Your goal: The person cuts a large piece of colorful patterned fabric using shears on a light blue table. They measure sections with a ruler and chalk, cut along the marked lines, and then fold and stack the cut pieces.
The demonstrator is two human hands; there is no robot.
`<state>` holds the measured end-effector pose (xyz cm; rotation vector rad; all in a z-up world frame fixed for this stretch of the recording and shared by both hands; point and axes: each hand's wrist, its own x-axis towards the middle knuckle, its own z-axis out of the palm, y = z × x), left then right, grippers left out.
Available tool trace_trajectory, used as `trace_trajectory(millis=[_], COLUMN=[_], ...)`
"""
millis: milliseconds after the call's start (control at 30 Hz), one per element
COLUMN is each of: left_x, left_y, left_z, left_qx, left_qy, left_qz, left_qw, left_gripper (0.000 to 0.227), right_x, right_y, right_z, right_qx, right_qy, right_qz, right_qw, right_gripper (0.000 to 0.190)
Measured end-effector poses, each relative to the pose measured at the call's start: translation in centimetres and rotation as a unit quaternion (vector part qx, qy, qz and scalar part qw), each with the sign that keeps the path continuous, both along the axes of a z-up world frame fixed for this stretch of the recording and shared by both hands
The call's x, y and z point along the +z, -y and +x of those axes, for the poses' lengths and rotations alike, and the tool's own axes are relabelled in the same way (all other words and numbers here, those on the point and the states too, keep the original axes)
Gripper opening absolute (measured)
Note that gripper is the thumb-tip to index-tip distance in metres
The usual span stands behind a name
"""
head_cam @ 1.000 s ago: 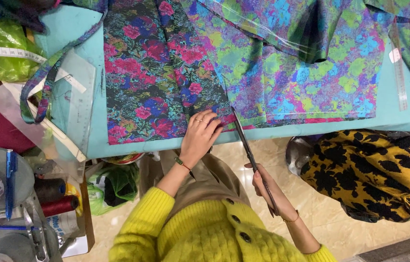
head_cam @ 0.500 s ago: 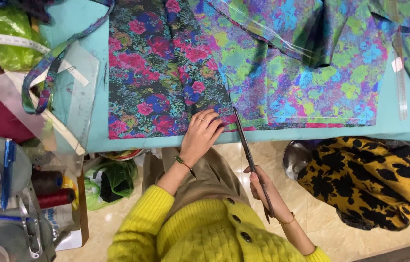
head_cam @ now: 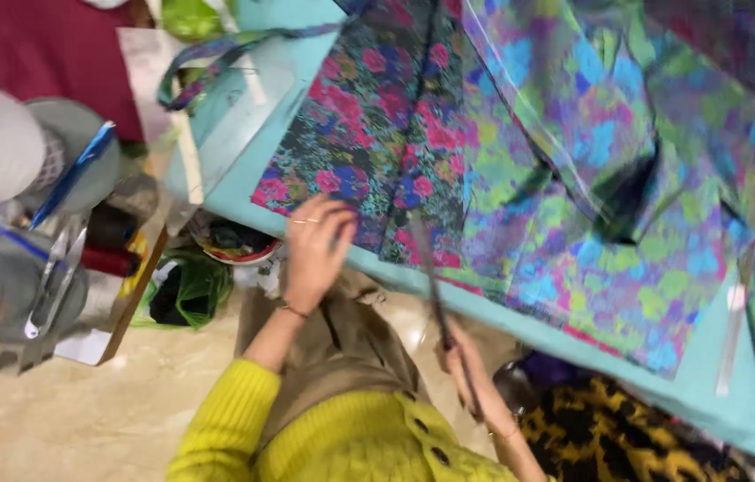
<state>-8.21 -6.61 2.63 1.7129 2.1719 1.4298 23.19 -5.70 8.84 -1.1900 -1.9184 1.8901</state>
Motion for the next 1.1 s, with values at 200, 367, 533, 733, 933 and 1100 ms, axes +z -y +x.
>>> trace_trajectory(millis=[200,367,533,733,933,1100], left_x=[0.3,-0.5,-1.1,-1.5,-4.5,-4.1], left_y=[4.8,5.5,5.1,4.6,3.4,3.3], left_z=[-7.2,-12.2,-15.7,-17.6,-19.0,-19.4], left_qx=[0.133,0.108,0.022,-0.042,-0.070,-0.094], left_qy=[0.036,0.101,0.167,0.174,0.118,0.146], left_qz=[-0.039,-0.069,-0.159,-0.191,-0.182,-0.187], left_qw=[0.990,0.987,0.973,0.965,0.974,0.967], left_gripper=[0.019,0.017,0.014,0.012,0.009,0.016], right_x=[2.8,4.2,2.9,2.7,0.9,2.3], right_y=[1.1,3.8,8.3,12.8,13.8,14.2], right_z=[-5.4,-11.6,-15.6,-20.0,-23.6,-28.3], right_qx=[0.157,0.069,-0.037,-0.109,-0.159,-0.196], right_qy=[0.162,-0.054,-0.040,-0.063,-0.085,-0.107], right_qz=[-0.096,-0.291,-0.361,-0.359,-0.410,-0.388], right_qw=[0.969,0.953,0.931,0.925,0.894,0.894], right_gripper=[0.075,0.072,0.071,0.073,0.087,0.084])
